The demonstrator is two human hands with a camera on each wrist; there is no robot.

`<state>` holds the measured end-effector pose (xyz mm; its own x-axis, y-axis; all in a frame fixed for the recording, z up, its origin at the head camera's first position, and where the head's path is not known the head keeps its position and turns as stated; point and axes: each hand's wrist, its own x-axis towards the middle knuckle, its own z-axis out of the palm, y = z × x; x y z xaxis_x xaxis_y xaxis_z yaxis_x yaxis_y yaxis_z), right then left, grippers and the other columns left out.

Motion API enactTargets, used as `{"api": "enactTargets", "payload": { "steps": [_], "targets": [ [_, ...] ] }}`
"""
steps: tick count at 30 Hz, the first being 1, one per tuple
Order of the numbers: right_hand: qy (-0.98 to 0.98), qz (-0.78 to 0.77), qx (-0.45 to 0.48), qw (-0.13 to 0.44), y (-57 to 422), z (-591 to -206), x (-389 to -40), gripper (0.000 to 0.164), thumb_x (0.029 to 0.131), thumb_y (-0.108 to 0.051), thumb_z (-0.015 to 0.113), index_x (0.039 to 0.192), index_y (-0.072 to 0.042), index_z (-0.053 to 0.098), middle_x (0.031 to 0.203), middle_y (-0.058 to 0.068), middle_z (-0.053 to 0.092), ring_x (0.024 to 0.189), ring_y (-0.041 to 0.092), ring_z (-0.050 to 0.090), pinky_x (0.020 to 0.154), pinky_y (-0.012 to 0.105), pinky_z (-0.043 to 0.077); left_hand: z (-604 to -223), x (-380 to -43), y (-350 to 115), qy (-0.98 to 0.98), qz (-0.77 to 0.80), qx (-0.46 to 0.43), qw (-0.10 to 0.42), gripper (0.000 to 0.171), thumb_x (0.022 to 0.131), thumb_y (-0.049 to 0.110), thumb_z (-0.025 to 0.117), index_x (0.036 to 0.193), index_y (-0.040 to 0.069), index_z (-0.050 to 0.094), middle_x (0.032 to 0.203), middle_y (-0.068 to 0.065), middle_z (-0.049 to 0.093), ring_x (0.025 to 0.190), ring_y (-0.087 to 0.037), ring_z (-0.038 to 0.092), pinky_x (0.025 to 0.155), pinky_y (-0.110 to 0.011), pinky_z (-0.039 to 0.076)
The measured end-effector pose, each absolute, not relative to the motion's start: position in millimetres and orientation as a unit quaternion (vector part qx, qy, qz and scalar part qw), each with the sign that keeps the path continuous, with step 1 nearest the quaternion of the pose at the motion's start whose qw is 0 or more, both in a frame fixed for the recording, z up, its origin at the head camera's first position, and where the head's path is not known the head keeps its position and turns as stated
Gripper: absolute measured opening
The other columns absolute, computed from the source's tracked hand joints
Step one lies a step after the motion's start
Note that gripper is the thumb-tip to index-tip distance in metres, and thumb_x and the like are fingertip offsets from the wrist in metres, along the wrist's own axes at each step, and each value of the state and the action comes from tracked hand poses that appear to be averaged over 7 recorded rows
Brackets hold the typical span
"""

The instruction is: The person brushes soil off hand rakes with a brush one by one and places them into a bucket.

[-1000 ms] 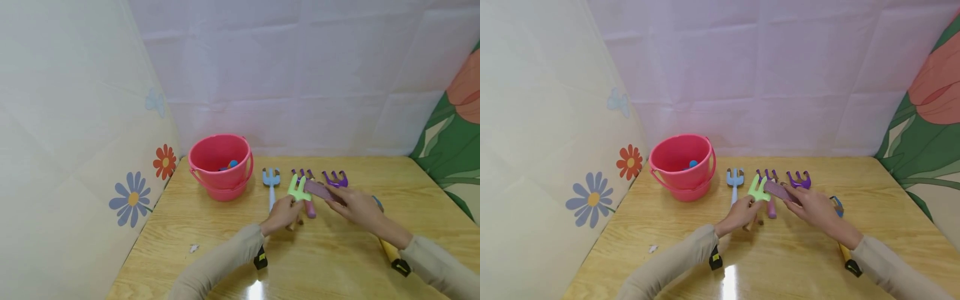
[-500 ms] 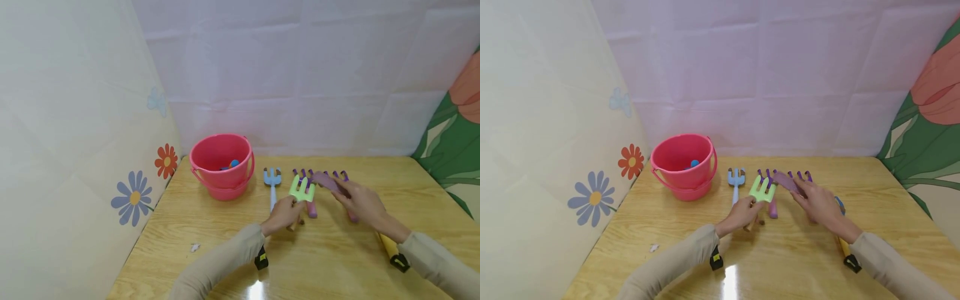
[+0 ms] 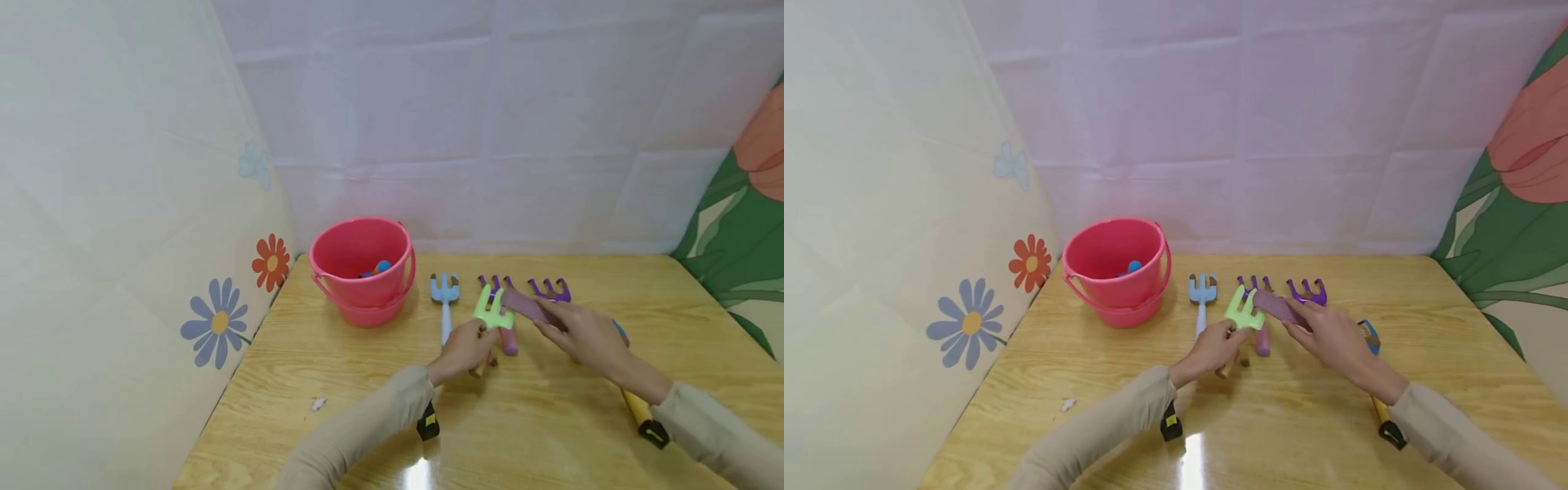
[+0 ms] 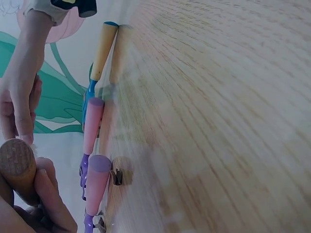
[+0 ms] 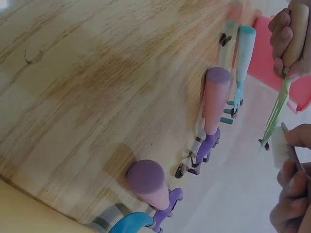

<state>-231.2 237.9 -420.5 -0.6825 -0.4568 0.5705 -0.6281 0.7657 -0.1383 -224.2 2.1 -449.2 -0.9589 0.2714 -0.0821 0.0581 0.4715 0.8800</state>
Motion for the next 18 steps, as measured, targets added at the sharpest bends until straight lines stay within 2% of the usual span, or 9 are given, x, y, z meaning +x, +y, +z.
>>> {"api": "enactTargets", "payload": {
  "steps": [4,8,14,15,18],
  "targets": [
    [-0.915,0.167,0.266,0.252,244.0,-423.2,-235.1,0.045,0.086,-0.015,0.076,0.124,0.006,0.064,0.065,0.001,0.054,0.046,0.003,0.030,0.039,0.021,0.027,-449.6,-222.1,3.1,0.852,0.503,0.097,0.107,0.025,0.100,0.035,0.056,0.084,0.016,0.056,0.067,-0.001,0.064,0.044,-0.010,0.051,0.037,-0.022,0.042],
    [-0.919,0.160,0.249,0.259,247.5,-423.6,-236.1,0.046,0.087,-0.016,0.075,0.125,0.007,0.062,0.058,-0.004,0.037,0.044,0.003,0.026,0.039,0.020,0.025,-450.1,-220.8,4.5,0.854,0.500,0.095,0.111,0.026,0.100,0.036,0.055,0.084,0.016,0.056,0.066,0.000,0.063,0.044,-0.009,0.050,0.037,-0.022,0.042],
    [-0.909,0.154,0.283,0.263,242.5,-421.4,-234.1,0.047,0.084,-0.018,0.078,0.123,0.005,0.065,0.070,0.005,0.060,0.046,0.002,0.030,0.039,0.021,0.027,-449.6,-221.0,5.2,0.853,0.499,0.100,0.111,0.026,0.101,0.035,0.055,0.084,0.016,0.056,0.066,0.001,0.062,0.045,-0.009,0.050,0.037,-0.022,0.041],
    [-0.910,0.154,0.286,0.259,242.4,-421.5,-234.5,0.046,0.084,-0.018,0.078,0.122,0.006,0.065,0.070,0.005,0.060,0.046,0.002,0.031,0.039,0.021,0.028,-449.4,-221.1,5.3,0.852,0.501,0.102,0.110,0.025,0.101,0.034,0.055,0.084,0.015,0.056,0.066,0.001,0.062,0.045,-0.010,0.051,0.037,-0.022,0.041],
    [-0.922,0.154,0.266,0.237,244.3,-421.6,-235.8,0.047,0.086,-0.017,0.076,0.124,0.006,0.063,0.063,-0.002,0.049,0.047,0.004,0.032,0.039,0.022,0.027,-448.7,-221.0,6.0,0.850,0.505,0.104,0.109,0.025,0.101,0.033,0.056,0.084,0.014,0.056,0.066,0.000,0.062,0.046,-0.011,0.052,0.037,-0.023,0.042]
  ]
}}
